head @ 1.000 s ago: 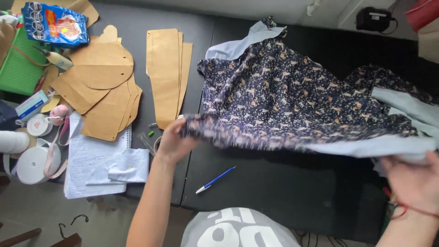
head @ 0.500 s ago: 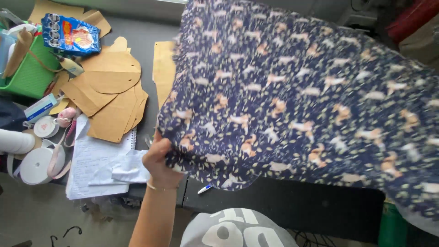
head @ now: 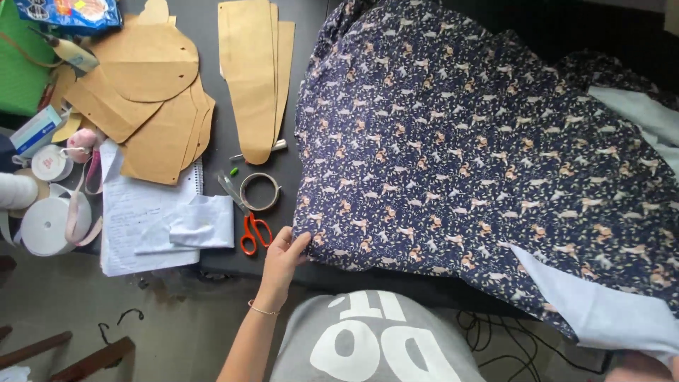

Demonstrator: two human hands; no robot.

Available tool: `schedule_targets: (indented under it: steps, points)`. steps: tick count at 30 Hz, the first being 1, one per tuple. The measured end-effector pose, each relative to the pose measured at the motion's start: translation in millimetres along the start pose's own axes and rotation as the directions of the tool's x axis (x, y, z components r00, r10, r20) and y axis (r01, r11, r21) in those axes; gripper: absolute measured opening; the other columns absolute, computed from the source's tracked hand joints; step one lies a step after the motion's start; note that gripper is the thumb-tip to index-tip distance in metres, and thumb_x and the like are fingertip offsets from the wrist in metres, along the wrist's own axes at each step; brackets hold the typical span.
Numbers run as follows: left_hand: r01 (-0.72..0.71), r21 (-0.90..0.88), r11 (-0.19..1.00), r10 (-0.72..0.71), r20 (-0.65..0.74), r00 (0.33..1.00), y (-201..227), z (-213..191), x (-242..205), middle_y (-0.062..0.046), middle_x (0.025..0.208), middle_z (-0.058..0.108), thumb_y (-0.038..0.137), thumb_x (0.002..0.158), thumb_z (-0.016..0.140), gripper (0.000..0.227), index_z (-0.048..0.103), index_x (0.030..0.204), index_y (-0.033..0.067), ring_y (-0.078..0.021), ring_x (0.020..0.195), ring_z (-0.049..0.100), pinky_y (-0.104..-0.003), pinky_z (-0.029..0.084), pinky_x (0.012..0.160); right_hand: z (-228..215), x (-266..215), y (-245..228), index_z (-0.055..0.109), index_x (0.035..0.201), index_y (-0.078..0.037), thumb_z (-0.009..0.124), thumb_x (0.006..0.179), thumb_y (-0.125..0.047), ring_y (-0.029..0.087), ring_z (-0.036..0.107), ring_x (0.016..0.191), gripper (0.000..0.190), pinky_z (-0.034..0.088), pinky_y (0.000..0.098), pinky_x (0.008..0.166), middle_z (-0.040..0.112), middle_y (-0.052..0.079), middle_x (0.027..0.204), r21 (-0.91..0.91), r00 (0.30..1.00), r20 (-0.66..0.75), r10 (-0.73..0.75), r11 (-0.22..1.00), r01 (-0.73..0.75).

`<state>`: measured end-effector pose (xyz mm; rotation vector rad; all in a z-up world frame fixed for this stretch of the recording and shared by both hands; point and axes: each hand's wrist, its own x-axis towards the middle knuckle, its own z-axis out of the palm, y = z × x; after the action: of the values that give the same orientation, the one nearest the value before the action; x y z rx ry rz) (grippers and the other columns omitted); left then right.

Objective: The person sorts through cardboard pattern pieces, then places a pattern on a piece of patterned fabric. They trace the pattern onto the fabric with a pen and then use a rotary cutter to cut the fabric along the traced lines.

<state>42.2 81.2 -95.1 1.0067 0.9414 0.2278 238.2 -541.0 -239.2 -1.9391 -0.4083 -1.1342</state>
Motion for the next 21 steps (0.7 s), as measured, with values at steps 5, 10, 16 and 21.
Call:
schedule_targets:
  steps: [5, 10, 16, 21]
  points:
    - [0.099, 0.435, 0.895, -0.059, -0.104, 0.993, 0.5, 1.3, -11.1, 0.005, 0.054, 0.033, 0.025, 0.077, 0.06, 0.02, 0.047, 0.074, 0.0103, -0.0034, 0.055, 0.038, -0.022, 0.047, 0.052, 38.3, 10.3, -107.9, 0.053, 0.097, 0.021, 0.036, 0.104, -0.004, 0.045, 0.047, 0.076, 0.031, 0.041, 0.0516, 0.07, 0.051, 0.034, 0.086, -0.132, 0.969, 0.009, -0.247, 0.96, 0.246]
    - [0.011, 0.422, 0.907, 0.012, -0.051, 0.999, 17.6, 12.2, -4.9, 0.004, 0.055, 0.042, 0.023, 0.077, 0.058, 0.042, 0.042, 0.114, 0.0122, -0.0044, 0.049, 0.035, -0.02, 0.032, 0.047, 109.1, 104.3, -210.6, 0.058, 0.107, -0.02, 0.055, 0.081, -0.023, 0.011, 0.061, 0.105, 0.027, 0.052, 0.0243, 0.092, 0.06, -0.002, 0.113, 0.152, 0.435, 0.071, 0.898, 0.421, -0.894]
    - [0.223, 0.004, 0.975, -0.222, -0.037, 0.974, 52.9, 38.0, 35.9, -0.001, 0.085, 0.059, 0.025, 0.078, 0.056, 0.026, 0.062, 0.1, 0.0108, -0.0113, 0.077, 0.055, -0.022, 0.044, 0.067, 188.4, 152.2, -136.4, 0.058, 0.113, -0.025, 0.058, 0.076, -0.041, 0.0, 0.061, 0.115, 0.041, 0.052, 0.0166, 0.103, 0.063, -0.011, 0.119, 0.223, 0.313, 0.371, 0.874, 0.243, -0.944]
    - [0.321, -0.279, 0.905, -0.303, 0.109, 0.947, 59.2, 46.4, 78.7, -0.005, 0.121, 0.053, 0.028, 0.079, 0.049, 0.044, 0.045, 0.118, 0.0097, -0.0139, 0.104, 0.053, -0.022, 0.045, 0.074, 258.9, 159.7, -137.2, 0.051, 0.098, -0.02, 0.06, 0.085, -0.017, 0.011, 0.071, 0.094, 0.016, 0.06, 0.0287, 0.07, 0.066, -0.003, 0.102, 0.165, 0.513, 0.307, 0.802, 0.486, -0.858]
